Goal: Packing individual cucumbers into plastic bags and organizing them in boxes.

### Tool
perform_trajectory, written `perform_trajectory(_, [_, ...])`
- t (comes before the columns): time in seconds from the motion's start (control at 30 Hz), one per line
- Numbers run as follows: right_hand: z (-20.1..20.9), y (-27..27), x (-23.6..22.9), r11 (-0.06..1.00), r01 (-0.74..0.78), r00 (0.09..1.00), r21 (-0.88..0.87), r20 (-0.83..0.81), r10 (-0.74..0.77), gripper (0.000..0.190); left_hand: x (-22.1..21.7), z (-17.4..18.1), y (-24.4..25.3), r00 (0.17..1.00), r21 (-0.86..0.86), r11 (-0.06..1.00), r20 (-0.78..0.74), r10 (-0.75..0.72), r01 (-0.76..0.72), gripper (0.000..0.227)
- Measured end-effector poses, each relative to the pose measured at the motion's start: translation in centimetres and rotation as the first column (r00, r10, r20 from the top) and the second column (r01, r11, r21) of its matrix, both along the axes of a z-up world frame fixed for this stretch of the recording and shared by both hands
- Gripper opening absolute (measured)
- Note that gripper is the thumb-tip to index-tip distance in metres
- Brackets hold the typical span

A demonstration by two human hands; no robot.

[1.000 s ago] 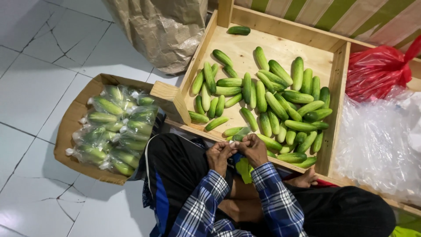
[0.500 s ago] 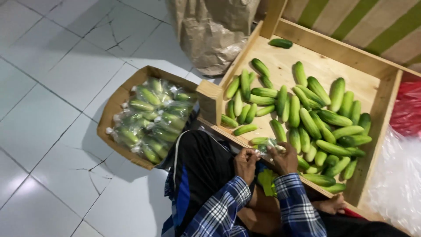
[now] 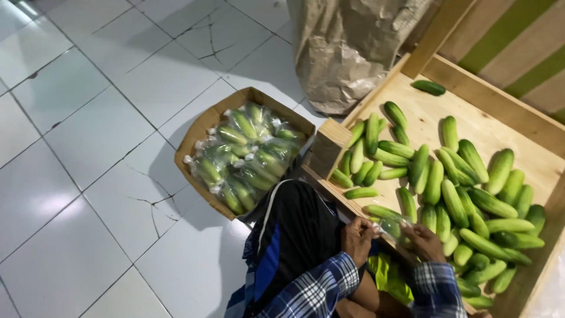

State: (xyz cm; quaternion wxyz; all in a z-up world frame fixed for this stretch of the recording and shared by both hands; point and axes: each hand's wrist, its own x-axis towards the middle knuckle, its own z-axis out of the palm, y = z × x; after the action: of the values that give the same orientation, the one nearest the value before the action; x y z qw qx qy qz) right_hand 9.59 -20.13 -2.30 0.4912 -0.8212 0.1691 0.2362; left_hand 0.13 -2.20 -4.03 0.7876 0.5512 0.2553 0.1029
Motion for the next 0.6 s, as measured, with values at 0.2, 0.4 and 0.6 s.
perform_trajectory(0.2, [3.1, 0.6, -2.4, 0.987, 0.099, 0.952, -0.124, 0.302, -0.058, 0.037, -0.3, 0.0, 0.3, 0.993, -0.041, 0.999, 0.118, 0.002, 0.003, 0.022])
perform_trajectory(0.4, [7.8, 4.4, -4.7, 0.973, 0.172, 0.937, 0.152, 0.281, -0.209, 0.028, -1.9, 6.3, 4.7, 0.99, -0.08, 0.994, 0.125, -0.062, 0.072, 0.024])
perform_trajectory(0.6, [8.9, 10.4, -5.9, 0.883, 0.022, 0.919, 0.468, 0.34, -0.203, 0.014, -3.9, 12.9, 14.6, 0.976, 0.094, 0.984, 0.144, -0.165, 0.153, 0.017])
